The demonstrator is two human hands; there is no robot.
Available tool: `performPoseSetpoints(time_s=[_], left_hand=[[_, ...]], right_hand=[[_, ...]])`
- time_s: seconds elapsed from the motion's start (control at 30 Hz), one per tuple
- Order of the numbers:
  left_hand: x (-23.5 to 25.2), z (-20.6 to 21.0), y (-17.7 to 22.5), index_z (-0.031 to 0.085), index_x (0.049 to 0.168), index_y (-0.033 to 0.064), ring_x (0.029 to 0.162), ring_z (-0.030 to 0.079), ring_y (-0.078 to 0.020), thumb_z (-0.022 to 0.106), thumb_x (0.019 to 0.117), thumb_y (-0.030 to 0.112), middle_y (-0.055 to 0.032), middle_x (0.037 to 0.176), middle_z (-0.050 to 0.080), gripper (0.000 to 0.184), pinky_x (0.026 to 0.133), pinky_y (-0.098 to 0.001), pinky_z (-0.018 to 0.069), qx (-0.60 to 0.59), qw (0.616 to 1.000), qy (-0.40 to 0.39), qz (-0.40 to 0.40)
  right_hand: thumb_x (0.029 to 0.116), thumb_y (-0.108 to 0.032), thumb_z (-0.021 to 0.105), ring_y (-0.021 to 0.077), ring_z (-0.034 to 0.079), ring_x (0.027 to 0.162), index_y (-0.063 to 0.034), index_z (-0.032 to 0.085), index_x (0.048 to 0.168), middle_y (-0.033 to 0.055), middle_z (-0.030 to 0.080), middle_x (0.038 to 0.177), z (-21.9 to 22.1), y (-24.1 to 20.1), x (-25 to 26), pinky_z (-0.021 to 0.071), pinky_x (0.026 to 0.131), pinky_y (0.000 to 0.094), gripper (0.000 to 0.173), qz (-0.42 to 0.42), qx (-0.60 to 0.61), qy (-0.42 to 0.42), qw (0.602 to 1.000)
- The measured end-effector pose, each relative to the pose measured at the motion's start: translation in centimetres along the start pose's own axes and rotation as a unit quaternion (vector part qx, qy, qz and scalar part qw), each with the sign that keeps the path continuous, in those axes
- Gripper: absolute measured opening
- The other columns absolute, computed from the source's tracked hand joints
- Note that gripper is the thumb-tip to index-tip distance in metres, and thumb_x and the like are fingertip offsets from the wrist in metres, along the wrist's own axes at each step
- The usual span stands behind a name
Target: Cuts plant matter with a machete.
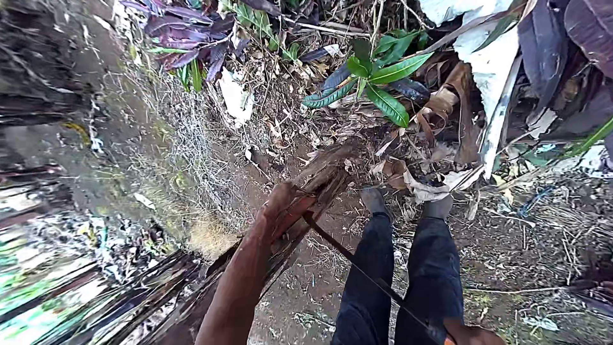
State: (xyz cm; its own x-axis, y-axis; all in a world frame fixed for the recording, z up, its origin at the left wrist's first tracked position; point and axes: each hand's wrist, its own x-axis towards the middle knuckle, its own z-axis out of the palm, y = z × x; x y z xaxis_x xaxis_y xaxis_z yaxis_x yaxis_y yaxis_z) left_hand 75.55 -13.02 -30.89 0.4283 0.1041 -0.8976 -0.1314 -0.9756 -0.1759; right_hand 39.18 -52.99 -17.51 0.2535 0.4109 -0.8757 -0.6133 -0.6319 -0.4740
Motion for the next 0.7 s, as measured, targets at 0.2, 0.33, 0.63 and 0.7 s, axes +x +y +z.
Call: performPoseSetpoints(time_s=[0.2, 0.33, 0.63, 0.7], left_hand=[[-1.1, -1.2, -1.0, 0.067, 0.124, 0.0020, 0.113, 0.066, -0.0460, 0.061, 0.1021, 0.026, -0.0268, 0.119, 0.068, 0.033, 0.096, -0.0659, 0.0502, -0.017, 1.000, 0.004, -0.001], [1.3, -0.6, -2.8, 0.070, 0.119, 0.0088, 0.101, 0.069, -0.0437, 0.072, 0.0931, 0.025, -0.0219, 0.109, 0.072, 0.030, 0.086, -0.0674, 0.0540, -0.004, 0.999, 0.031, 0.023], [-3.2, 1.0, -2.4, 0.072, 0.110, 0.0011, 0.118, 0.063, -0.0424, 0.072, 0.0866, 0.053, -0.0234, 0.121, 0.069, 0.057, 0.097, -0.0661, 0.0480, 0.028, 0.985, -0.113, -0.127], [-3.8, 1.4, -2.0, 0.070, 0.114, 0.0007, 0.117, 0.064, -0.0429, 0.064, 0.0944, 0.039, -0.0233, 0.121, 0.068, 0.043, 0.097, -0.0659, 0.0486, 0.036, 0.991, -0.074, -0.110]], right_hand=[[0.0897, -0.026, 0.069, 0.0468, 0.072, 0.080, -0.0016, 0.068, 0.112, 0.0243, 0.071, 0.085, -1.6, -2.7, 3.2, 0.0557, 0.068, 0.0651, 0.033, -0.031, -0.118, 0.085, 0.989], [0.0867, -0.027, 0.073, 0.0405, 0.072, 0.072, -0.0095, 0.068, 0.106, 0.0167, 0.070, 0.077, -8.3, -5.1, 6.4, 0.0560, 0.061, 0.0589, 0.026, -0.060, -0.265, 0.108, 0.956], [0.0963, -0.030, 0.062, 0.0426, 0.069, 0.101, -0.0051, 0.062, 0.125, 0.0227, 0.070, 0.105, -9.4, -13.7, 15.0, 0.0543, 0.086, 0.0600, 0.038, -0.022, -0.260, 0.014, 0.965], [0.0953, -0.031, 0.063, 0.0422, 0.069, 0.103, -0.0053, 0.062, 0.125, 0.0226, 0.070, 0.106, -8.4, -13.2, 15.7, 0.0538, 0.088, 0.0603, 0.039, -0.017, -0.218, 0.009, 0.976]])
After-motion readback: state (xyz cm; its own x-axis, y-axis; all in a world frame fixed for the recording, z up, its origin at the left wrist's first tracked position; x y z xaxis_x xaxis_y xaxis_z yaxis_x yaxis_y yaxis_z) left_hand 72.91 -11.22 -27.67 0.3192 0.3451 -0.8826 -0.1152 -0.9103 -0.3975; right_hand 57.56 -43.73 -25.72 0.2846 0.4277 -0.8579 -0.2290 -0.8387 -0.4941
